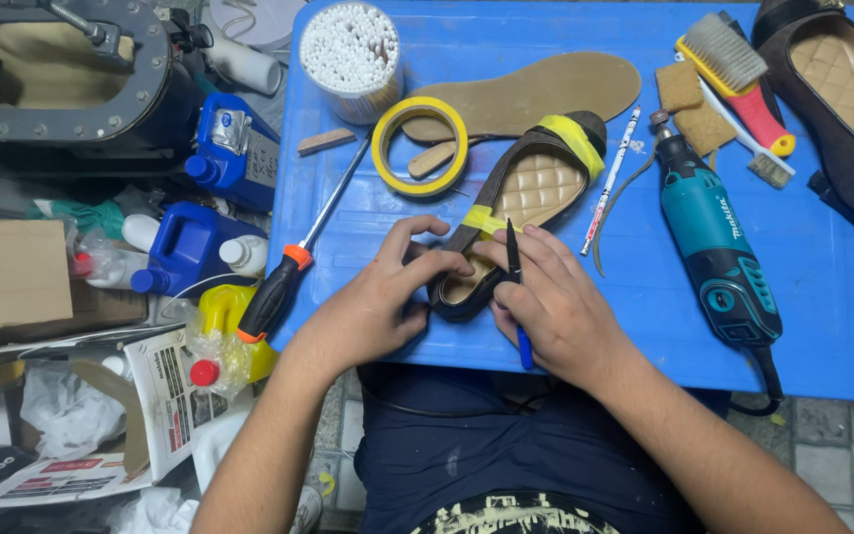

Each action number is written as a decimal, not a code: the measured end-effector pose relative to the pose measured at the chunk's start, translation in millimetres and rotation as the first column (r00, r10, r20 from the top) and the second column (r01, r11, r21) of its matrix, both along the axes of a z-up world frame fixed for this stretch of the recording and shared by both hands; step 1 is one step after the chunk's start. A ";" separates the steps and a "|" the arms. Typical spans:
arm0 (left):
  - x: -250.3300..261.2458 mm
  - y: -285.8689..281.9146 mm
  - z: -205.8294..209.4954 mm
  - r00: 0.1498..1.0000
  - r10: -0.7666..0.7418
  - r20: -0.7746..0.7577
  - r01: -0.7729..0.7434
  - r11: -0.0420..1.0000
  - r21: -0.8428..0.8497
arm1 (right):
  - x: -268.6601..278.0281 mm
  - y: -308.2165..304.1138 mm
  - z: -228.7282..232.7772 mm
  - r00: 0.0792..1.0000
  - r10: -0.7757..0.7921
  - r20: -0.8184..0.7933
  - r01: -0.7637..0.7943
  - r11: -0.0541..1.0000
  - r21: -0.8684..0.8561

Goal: The person writes on a shoe insole with a blue marker, then places the insole into a black high-heeled shoe. They apply yellow masking tape around the shoe's heel and sole, securing the insole in place. Finally, they use the marker to draw lines on the taped heel area.

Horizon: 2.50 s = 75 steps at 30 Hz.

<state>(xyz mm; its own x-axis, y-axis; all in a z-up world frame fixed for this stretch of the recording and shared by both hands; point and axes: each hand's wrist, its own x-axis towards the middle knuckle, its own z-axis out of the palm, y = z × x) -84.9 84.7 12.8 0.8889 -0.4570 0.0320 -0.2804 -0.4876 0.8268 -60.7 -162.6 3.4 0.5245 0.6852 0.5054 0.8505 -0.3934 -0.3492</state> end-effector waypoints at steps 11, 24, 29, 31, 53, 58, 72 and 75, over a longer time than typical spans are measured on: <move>26.7 -41.9 13.5 0.951 -0.049 0.304 0.131 0.958 -0.256 | 11.6 -39.1 -0.4 0.995 -0.093 -0.036 0.100 0.934 0.342; 98.1 -103.1 43.8 0.799 -0.234 0.554 0.425 0.871 -0.245 | 9.4 -80.8 -6.7 0.950 -0.111 -0.293 0.271 0.762 0.589; 99.1 -118.3 34.2 0.803 -0.247 0.543 0.406 0.893 -0.194 | 1.1 -90.7 14.3 0.926 -0.170 -0.337 0.358 0.680 0.640; 97.2 -119.8 35.1 0.804 -0.241 0.544 0.367 0.920 -0.135 | -0.6 -101.6 18.0 0.921 -0.203 -0.333 0.385 0.602 0.700; 89.1 -104.0 36.3 0.776 -0.237 0.584 0.393 0.906 -0.156 | -4.9 -102.0 60.6 0.942 0.195 -0.273 0.010 0.797 0.604; 91.9 -96.7 35.8 0.793 -0.232 0.563 0.401 0.895 -0.196 | 2.8 -96.4 65.6 0.949 0.228 -0.217 -0.063 0.814 0.577; 87.7 -102.0 37.5 0.777 -0.232 0.585 0.386 0.910 -0.152 | -4.5 -82.4 90.1 0.998 0.062 -0.015 -0.056 0.968 0.244; 86.8 -101.5 36.9 0.775 -0.234 0.587 0.389 0.909 -0.151 | -5.5 -83.4 90.0 0.998 0.057 -0.031 -0.049 0.974 0.220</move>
<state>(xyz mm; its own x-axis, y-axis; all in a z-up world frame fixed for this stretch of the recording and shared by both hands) 1.9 -16.9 49.8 0.4952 -0.6119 0.6167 -0.8190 -0.0920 0.5664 -66.3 -246.0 93.4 0.5118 0.5875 0.6268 0.8527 -0.2590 -0.4536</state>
